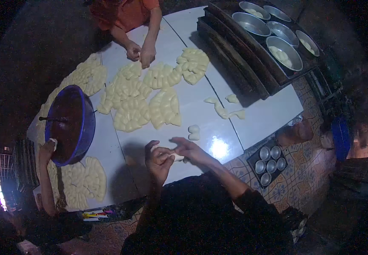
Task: The person shapes pieces of dough by hand on a table, rolls and pinches them, and places shaped dough into metal baking pans.
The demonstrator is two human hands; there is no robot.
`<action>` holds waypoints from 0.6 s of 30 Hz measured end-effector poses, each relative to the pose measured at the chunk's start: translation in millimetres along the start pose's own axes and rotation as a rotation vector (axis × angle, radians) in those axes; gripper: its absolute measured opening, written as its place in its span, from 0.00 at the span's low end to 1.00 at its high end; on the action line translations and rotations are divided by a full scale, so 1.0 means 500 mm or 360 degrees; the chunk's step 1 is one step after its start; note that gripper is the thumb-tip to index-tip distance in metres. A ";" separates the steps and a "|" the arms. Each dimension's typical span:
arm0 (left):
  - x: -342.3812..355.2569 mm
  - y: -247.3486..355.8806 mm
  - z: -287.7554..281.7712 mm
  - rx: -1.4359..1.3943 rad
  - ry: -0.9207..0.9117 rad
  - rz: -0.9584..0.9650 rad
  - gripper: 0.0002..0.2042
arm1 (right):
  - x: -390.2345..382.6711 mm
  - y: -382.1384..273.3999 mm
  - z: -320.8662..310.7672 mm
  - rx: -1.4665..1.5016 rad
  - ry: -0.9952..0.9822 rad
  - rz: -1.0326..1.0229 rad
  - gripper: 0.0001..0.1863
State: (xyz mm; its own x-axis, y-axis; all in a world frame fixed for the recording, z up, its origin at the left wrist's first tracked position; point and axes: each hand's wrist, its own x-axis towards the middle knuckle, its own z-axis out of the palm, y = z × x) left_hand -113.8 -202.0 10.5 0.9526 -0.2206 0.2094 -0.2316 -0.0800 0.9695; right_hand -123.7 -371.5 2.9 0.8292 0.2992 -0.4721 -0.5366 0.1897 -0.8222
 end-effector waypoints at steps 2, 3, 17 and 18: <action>0.006 0.037 0.015 -0.0752 -0.0094 -0.0462 0.13 | 0.000 0.002 -0.045 0.0276 -0.0468 0.0209 0.30; 0.010 0.032 0.016 -0.0750 -0.0097 -0.0472 0.13 | -0.008 -0.010 -0.049 0.0113 -0.0450 0.0135 0.28; -0.058 -0.068 -0.105 -0.0839 0.1067 -0.0584 0.09 | 0.085 -0.056 -0.121 -0.1370 0.0661 -0.0575 0.28; -0.074 -0.081 -0.112 -0.0796 0.1146 -0.0578 0.08 | 0.091 -0.057 -0.104 -0.2109 0.0916 -0.0953 0.29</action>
State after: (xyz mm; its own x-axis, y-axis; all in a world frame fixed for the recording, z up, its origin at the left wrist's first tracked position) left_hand -128.6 -136.0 -29.6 0.8810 0.4021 -0.2493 0.0548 0.4366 0.8980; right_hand -62.7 -412.2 -11.9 0.9758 0.0411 0.2149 0.1392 -0.8745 -0.4647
